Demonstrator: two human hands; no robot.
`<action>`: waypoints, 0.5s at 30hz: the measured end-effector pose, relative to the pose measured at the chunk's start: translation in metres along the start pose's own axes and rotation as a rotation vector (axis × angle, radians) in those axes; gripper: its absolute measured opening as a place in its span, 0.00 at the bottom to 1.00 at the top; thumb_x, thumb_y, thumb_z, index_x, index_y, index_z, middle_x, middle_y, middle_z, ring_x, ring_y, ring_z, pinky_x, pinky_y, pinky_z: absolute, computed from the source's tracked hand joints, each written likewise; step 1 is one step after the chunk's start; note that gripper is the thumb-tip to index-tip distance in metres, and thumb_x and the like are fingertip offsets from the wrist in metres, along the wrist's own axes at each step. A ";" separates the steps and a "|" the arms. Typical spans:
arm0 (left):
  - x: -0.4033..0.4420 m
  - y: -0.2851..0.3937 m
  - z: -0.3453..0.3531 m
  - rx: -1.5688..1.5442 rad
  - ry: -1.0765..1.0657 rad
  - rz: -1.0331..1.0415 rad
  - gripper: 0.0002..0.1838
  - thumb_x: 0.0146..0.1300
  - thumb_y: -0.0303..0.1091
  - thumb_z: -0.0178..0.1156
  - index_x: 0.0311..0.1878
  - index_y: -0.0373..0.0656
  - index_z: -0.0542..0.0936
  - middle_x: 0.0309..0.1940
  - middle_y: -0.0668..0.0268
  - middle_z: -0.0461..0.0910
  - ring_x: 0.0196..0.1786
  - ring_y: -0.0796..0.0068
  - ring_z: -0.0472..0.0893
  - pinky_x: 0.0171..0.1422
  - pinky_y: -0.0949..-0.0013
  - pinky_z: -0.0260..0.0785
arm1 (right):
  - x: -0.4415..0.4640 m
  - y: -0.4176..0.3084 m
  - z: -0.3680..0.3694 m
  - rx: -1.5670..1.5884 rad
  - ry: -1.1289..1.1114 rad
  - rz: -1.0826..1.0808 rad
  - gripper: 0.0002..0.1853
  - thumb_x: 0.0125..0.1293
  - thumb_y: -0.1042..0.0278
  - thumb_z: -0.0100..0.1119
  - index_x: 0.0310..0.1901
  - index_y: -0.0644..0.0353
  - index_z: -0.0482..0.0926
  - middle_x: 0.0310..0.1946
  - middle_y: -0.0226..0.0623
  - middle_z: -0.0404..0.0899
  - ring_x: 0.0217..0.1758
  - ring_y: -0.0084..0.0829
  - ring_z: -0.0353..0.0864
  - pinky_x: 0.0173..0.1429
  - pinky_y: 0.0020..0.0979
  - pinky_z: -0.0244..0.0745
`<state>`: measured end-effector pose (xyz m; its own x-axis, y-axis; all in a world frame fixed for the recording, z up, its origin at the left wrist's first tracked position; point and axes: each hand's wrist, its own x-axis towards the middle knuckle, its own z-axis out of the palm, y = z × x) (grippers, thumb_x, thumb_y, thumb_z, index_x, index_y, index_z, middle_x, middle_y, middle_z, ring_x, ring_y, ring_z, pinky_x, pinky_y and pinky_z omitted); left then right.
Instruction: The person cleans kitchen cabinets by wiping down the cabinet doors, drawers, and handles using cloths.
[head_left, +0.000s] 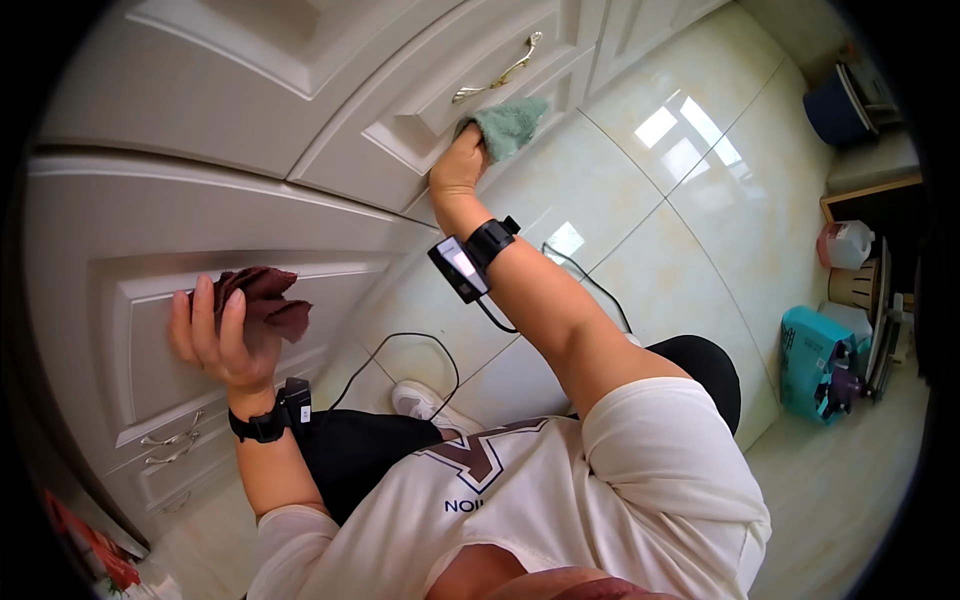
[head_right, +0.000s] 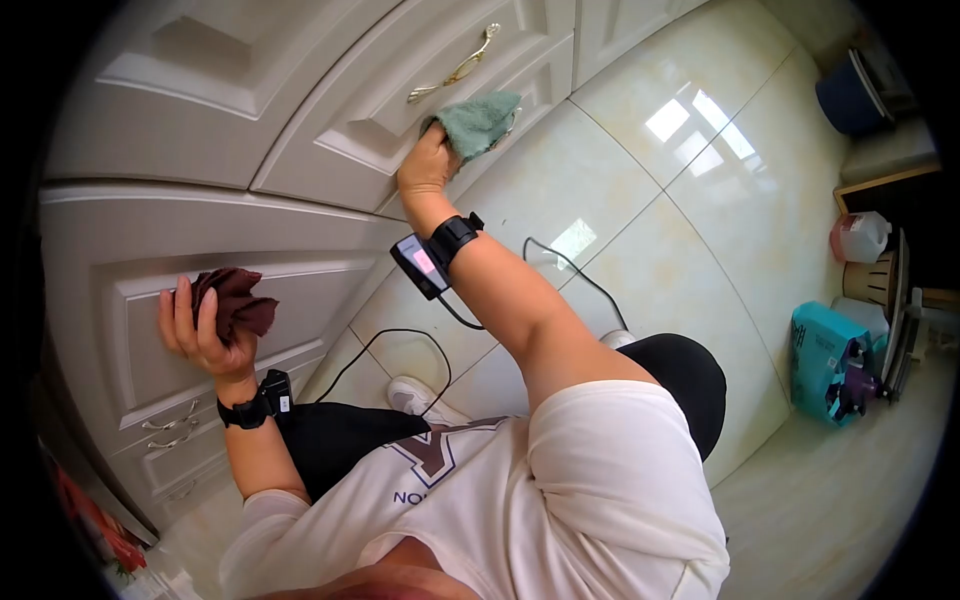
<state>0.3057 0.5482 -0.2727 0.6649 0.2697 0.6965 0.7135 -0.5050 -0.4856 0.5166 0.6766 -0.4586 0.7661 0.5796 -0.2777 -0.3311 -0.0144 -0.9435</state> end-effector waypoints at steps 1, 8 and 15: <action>0.001 0.001 0.002 0.011 0.014 0.011 0.14 0.62 0.33 0.58 0.52 0.47 0.77 0.59 0.57 0.76 0.64 0.52 0.70 0.67 0.54 0.62 | 0.000 0.003 0.006 0.058 0.063 -0.039 0.26 0.71 0.51 0.41 0.53 0.71 0.73 0.53 0.53 0.74 0.58 0.50 0.69 0.65 0.38 0.62; 0.002 0.004 0.010 0.267 -0.007 0.034 0.13 0.65 0.47 0.60 0.49 0.53 0.77 0.53 0.63 0.80 0.59 0.60 0.74 0.61 0.60 0.63 | 0.021 0.013 -0.004 0.196 -0.071 -0.174 0.23 0.72 0.56 0.43 0.53 0.71 0.72 0.55 0.51 0.73 0.59 0.48 0.69 0.66 0.38 0.61; 0.001 0.005 0.012 0.249 -0.016 0.028 0.13 0.64 0.37 0.55 0.50 0.50 0.80 0.55 0.62 0.79 0.62 0.58 0.72 0.63 0.56 0.61 | 0.161 -0.035 -0.025 0.374 -0.148 -0.141 0.25 0.73 0.49 0.40 0.56 0.65 0.71 0.56 0.39 0.73 0.59 0.34 0.69 0.66 0.33 0.61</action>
<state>0.3128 0.5554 -0.2808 0.6869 0.2723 0.6738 0.7262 -0.2955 -0.6208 0.6655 0.7498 -0.4751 0.7402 0.6655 -0.0958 -0.4266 0.3546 -0.8320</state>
